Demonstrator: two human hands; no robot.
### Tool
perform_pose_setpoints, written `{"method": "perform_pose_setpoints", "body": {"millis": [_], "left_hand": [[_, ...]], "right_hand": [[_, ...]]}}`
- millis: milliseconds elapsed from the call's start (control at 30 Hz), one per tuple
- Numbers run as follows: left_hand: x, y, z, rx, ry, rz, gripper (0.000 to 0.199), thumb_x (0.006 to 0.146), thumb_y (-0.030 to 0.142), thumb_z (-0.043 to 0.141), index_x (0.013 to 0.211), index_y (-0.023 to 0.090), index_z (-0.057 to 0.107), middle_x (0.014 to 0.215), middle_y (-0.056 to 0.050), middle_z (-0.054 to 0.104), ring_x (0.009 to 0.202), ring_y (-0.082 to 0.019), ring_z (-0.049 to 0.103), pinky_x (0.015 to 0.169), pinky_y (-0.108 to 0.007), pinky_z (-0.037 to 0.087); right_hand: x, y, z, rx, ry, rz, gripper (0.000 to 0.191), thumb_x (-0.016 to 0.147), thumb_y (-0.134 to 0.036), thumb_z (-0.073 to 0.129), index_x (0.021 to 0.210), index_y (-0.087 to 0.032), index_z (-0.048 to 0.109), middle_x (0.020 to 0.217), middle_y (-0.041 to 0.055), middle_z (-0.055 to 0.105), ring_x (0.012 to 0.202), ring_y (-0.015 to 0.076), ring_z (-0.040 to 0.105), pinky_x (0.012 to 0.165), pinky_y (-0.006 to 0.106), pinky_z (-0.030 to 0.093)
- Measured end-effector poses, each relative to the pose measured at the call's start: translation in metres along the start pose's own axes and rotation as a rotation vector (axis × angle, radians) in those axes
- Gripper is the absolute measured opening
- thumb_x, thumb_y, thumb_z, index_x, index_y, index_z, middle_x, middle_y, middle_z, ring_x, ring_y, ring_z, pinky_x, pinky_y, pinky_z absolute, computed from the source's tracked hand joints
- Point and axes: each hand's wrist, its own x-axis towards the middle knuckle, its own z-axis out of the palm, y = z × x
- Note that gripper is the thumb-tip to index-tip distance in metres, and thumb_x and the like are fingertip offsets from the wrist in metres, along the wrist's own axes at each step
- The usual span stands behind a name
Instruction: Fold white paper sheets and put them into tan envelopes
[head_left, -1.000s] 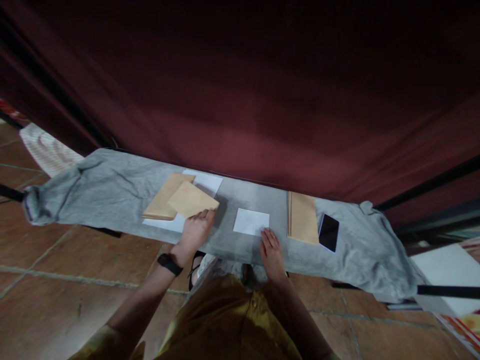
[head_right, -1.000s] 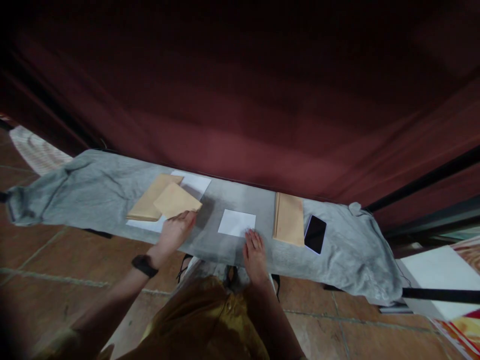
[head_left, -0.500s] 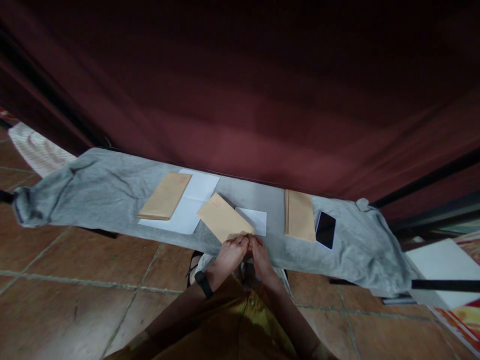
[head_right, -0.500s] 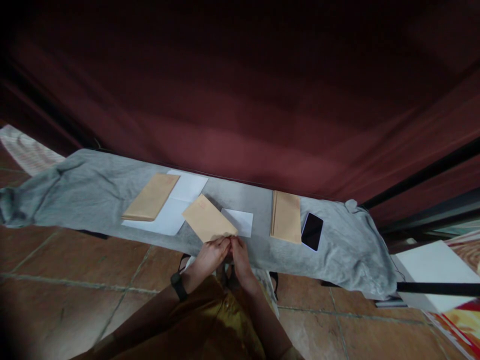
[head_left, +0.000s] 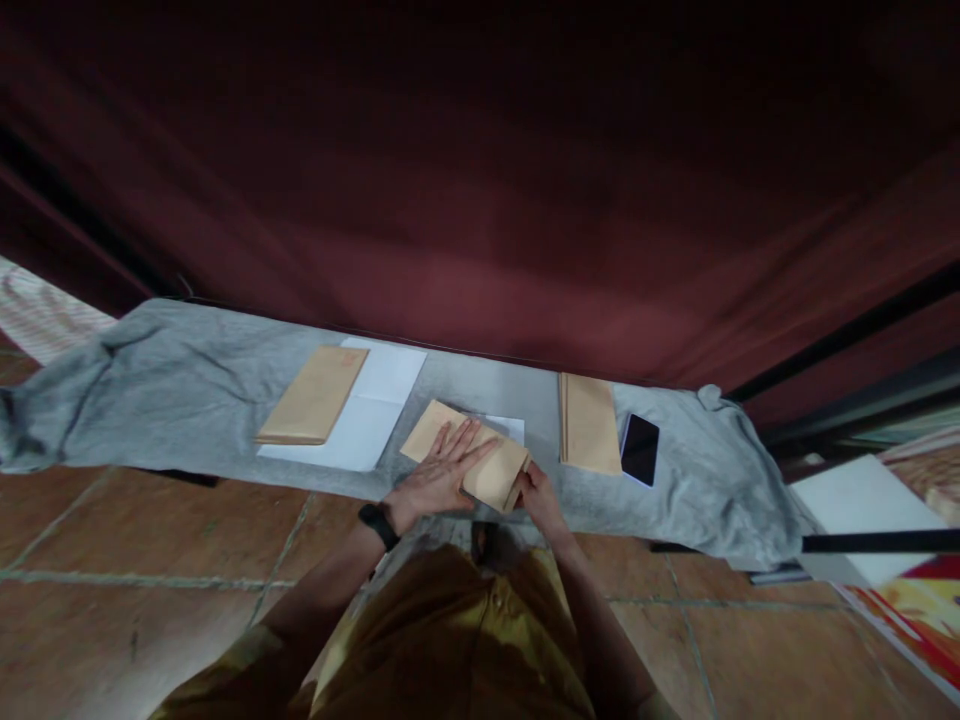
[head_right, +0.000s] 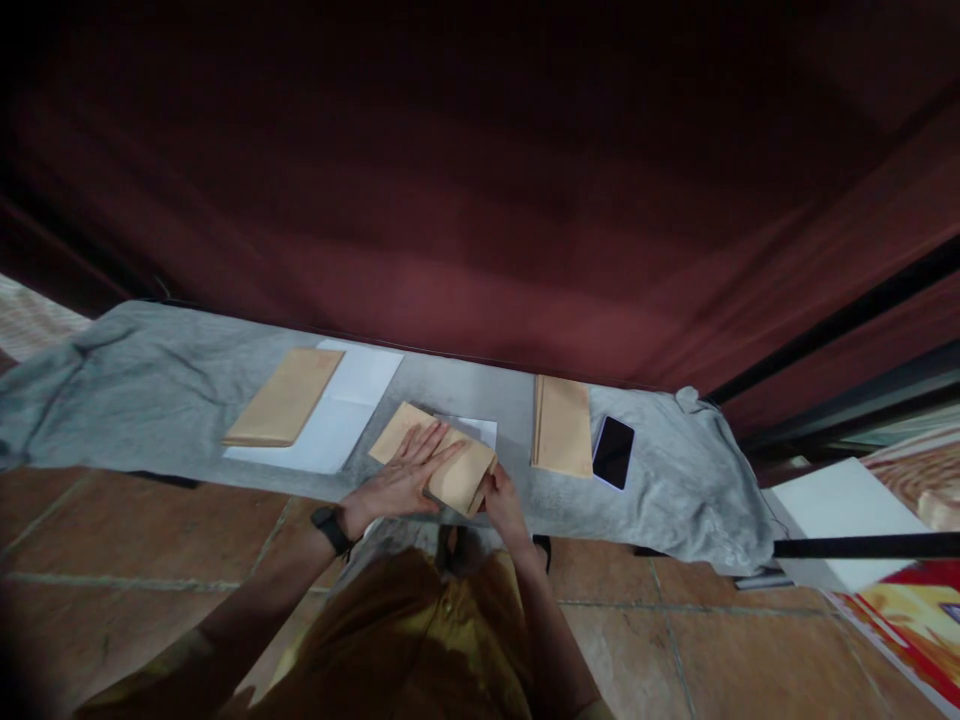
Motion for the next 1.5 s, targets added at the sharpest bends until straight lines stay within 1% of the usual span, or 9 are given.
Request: {"method": "perform_pose_setpoints", "body": {"millis": [100, 333, 600, 800, 933, 1100, 1267, 1400, 1500], "left_hand": [[0.015, 0.002, -0.003, -0.017, -0.075, 0.035, 0.120, 0.070, 0.054, 0.085, 0.166, 0.028, 0.019, 0.174, -0.017, 0.003, 0.161, -0.037, 0.009, 0.127, -0.063, 0.004], [0.034, 0.007, -0.005, -0.037, -0.117, 0.119, 0.118, 0.067, 0.053, 0.084, 0.165, 0.032, 0.021, 0.173, -0.014, 0.019, 0.160, -0.038, 0.014, 0.127, -0.065, 0.002], [0.031, 0.012, 0.002, -0.046, -0.040, 0.125, 0.110, 0.074, 0.048, 0.080, 0.165, 0.028, 0.023, 0.165, -0.016, 0.037, 0.155, -0.039, 0.028, 0.126, -0.063, -0.002], [0.030, 0.016, 0.005, -0.007, -0.029, 0.089, 0.114, 0.073, 0.051, 0.080, 0.166, 0.026, 0.018, 0.165, -0.018, 0.035, 0.154, -0.040, 0.027, 0.126, -0.063, 0.000], [0.029, 0.019, 0.005, 0.028, -0.014, 0.085, 0.115, 0.075, 0.052, 0.079, 0.166, 0.025, 0.016, 0.167, -0.018, 0.033, 0.155, -0.039, 0.027, 0.126, -0.063, 0.000], [0.023, 0.030, 0.004, 0.077, 0.020, 0.153, 0.111, 0.078, 0.048, 0.081, 0.166, 0.028, 0.017, 0.169, -0.018, 0.029, 0.156, -0.039, 0.025, 0.126, -0.062, 0.002], [0.019, 0.034, 0.008, 0.072, 0.009, 0.194, 0.111, 0.077, 0.051, 0.083, 0.166, 0.031, 0.020, 0.172, -0.017, 0.023, 0.158, -0.039, 0.020, 0.126, -0.062, 0.004], [0.014, 0.016, 0.005, 0.030, 0.001, 0.178, 0.115, 0.072, 0.062, 0.083, 0.165, 0.030, 0.023, 0.173, -0.016, 0.018, 0.160, -0.040, 0.013, 0.125, -0.064, 0.002], [0.009, -0.001, -0.004, 0.020, -0.011, 0.156, 0.118, 0.068, 0.061, 0.086, 0.165, 0.030, 0.025, 0.170, -0.017, 0.028, 0.158, -0.040, 0.017, 0.125, -0.063, 0.001]], "right_hand": [[0.000, 0.001, -0.011, 0.091, -0.045, 0.133, 0.038, 0.094, -0.031, 0.044, 0.120, -0.022, 0.070, 0.092, 0.0034, 0.079, 0.081, 0.0236, 0.073, 0.072, 0.035, 0.062], [0.002, 0.001, -0.029, 0.051, -0.115, 0.140, 0.039, 0.094, -0.028, 0.043, 0.122, -0.023, 0.070, 0.103, 0.0050, 0.078, 0.085, 0.0229, 0.073, 0.074, 0.034, 0.061], [0.004, 0.005, -0.031, -0.062, 0.076, 0.153, 0.030, 0.089, -0.027, 0.043, 0.098, -0.021, 0.071, 0.085, 0.0040, 0.075, 0.081, 0.0219, 0.070, 0.078, 0.033, 0.058], [-0.010, -0.018, -0.040, -0.106, 0.301, 0.019, 0.036, 0.096, -0.043, 0.050, 0.117, -0.019, 0.066, 0.115, 0.0129, 0.073, 0.106, 0.0261, 0.067, 0.098, 0.043, 0.053], [-0.017, -0.029, -0.043, 0.211, 0.107, 0.148, 0.042, 0.095, -0.055, 0.056, 0.118, -0.023, 0.070, 0.122, 0.0104, 0.074, 0.114, 0.0269, 0.067, 0.107, 0.045, 0.050], [-0.012, -0.024, -0.037, 0.569, -0.171, 0.385, 0.052, 0.076, -0.057, 0.080, 0.117, -0.024, 0.075, 0.119, 0.0080, 0.077, 0.113, 0.0311, 0.070, 0.103, 0.050, 0.054], [-0.007, -0.023, -0.030, 0.706, -0.169, 0.500, 0.053, 0.073, -0.059, 0.084, 0.111, -0.023, 0.074, 0.118, 0.0083, 0.078, 0.107, 0.0290, 0.072, 0.101, 0.046, 0.054], [-0.008, -0.028, -0.040, 0.823, -0.153, 0.529, 0.058, 0.066, -0.061, 0.087, 0.108, -0.022, 0.073, 0.106, 0.0078, 0.080, 0.102, 0.0287, 0.073, 0.092, 0.041, 0.058], [-0.010, -0.030, -0.055, 0.811, -0.158, 0.544, 0.053, 0.064, -0.059, 0.089, 0.097, -0.021, 0.074, 0.097, 0.0070, 0.080, 0.100, 0.0293, 0.074, 0.085, 0.037, 0.059]]}}
